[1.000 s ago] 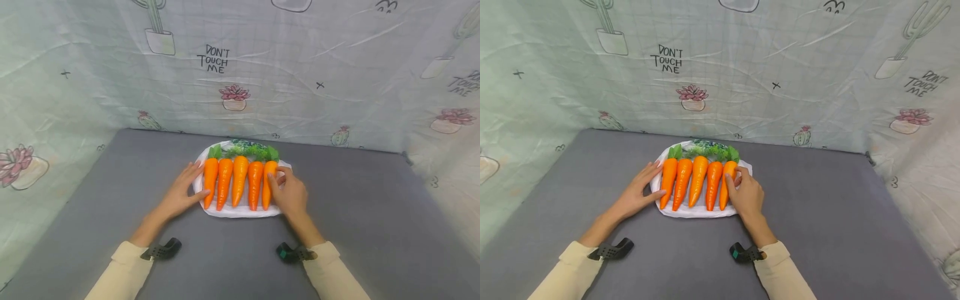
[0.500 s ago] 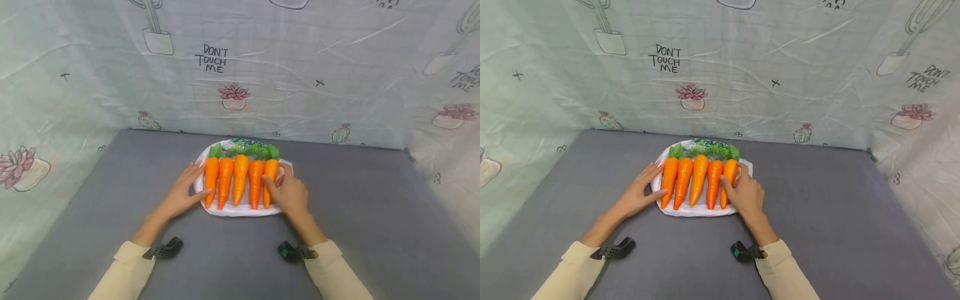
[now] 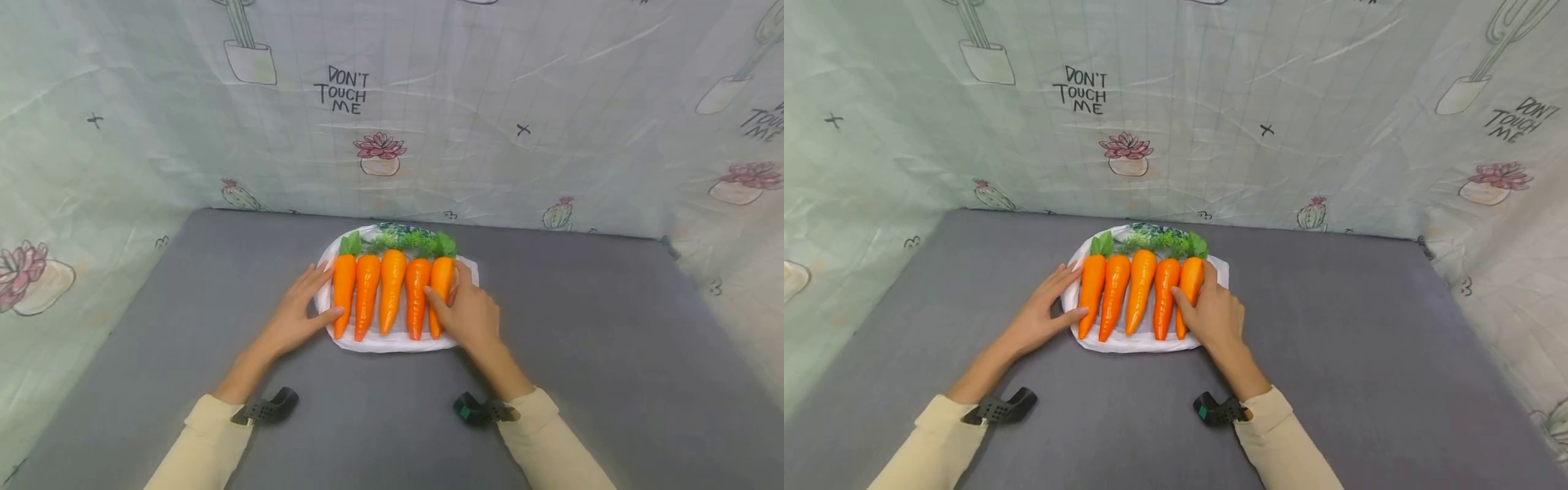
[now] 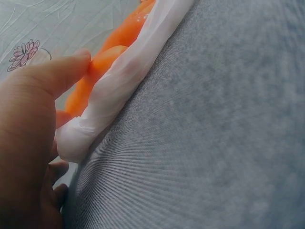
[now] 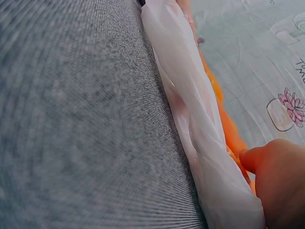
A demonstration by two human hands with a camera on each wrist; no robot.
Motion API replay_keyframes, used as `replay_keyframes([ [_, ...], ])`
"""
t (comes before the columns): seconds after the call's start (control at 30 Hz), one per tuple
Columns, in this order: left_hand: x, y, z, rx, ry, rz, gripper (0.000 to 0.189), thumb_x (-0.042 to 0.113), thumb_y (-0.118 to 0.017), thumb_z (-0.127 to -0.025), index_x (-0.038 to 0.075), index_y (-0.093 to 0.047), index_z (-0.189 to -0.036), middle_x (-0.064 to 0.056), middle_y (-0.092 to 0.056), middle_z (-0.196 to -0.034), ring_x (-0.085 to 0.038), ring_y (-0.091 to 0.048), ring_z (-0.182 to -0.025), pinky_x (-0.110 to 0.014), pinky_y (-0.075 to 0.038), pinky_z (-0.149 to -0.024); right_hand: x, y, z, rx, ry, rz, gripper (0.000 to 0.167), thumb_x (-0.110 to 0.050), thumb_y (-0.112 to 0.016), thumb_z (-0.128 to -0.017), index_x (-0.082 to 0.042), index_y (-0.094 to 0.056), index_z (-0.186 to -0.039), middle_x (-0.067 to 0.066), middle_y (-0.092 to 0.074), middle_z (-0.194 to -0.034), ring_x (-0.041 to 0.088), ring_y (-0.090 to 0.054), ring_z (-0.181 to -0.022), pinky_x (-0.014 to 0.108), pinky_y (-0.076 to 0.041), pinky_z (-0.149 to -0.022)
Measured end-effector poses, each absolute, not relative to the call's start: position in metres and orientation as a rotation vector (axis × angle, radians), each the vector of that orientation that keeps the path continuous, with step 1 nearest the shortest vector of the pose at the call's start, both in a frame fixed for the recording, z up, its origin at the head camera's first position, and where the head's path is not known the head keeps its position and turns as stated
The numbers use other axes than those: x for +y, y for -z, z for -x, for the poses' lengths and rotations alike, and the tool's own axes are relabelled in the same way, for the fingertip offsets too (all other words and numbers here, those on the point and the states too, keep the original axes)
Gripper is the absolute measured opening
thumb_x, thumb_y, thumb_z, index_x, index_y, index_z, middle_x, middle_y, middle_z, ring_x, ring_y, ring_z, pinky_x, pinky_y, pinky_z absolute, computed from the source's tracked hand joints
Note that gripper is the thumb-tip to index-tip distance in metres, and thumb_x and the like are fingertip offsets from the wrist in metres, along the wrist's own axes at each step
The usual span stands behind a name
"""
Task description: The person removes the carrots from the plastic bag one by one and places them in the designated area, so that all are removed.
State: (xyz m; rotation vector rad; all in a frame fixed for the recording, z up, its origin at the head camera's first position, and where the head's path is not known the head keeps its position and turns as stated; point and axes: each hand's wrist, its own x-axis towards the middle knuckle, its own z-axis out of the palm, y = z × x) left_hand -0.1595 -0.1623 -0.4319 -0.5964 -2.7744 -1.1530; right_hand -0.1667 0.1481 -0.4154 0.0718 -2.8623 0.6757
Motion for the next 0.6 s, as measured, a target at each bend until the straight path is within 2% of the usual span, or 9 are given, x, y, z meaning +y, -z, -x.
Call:
replay_keyframes([
  [0.17, -0.1661, 0.4328, 0.1619, -2.786, 1.101, 0.607, 0.077, 0.037, -0.069, -0.085, 0.009, -0.035, -0.148, -0.009, -0.029, -0.154, -0.031, -0.014, -0.144, -0.056, -0.012, -0.113, 0.1451, 0.4133, 0.1669, -2.894, -0.674, -0.065, 0.076, -0.054, -0.058, -0.087, -0.008, -0.035, -0.143, 0.000, -0.051, -0.060, 0.022, -0.052, -0.051, 0.040, -0.044, -0.051],
  [0.4, -0.1673, 0.4322, 0.1633, -2.781, 1.090, 0.622, 0.077, 0.038, -0.069, -0.085, 0.009, -0.035, -0.148, -0.009, -0.027, -0.155, -0.031, -0.015, -0.143, -0.056, -0.013, -0.112, 0.1444, 0.4142, 0.1655, -2.884, -0.666, -0.076, 0.075, -0.050, -0.058, -0.087, -0.006, -0.035, -0.143, 0.000, -0.051, -0.059, 0.021, -0.050, -0.049, 0.038, -0.042, -0.047],
  [0.6, -0.1640, 0.4345, 0.1621, -2.778, 1.081, 0.603, 0.076, 0.040, -0.067, -0.085, 0.010, -0.036, -0.148, -0.009, -0.029, -0.154, -0.031, -0.016, -0.143, -0.054, -0.013, -0.113, 0.1478, 0.4132, 0.1647, -2.904, -0.674, -0.077, 0.074, -0.048, -0.058, -0.088, -0.006, -0.033, -0.144, 0.001, -0.052, -0.062, 0.022, -0.050, -0.051, 0.039, -0.042, -0.048],
])
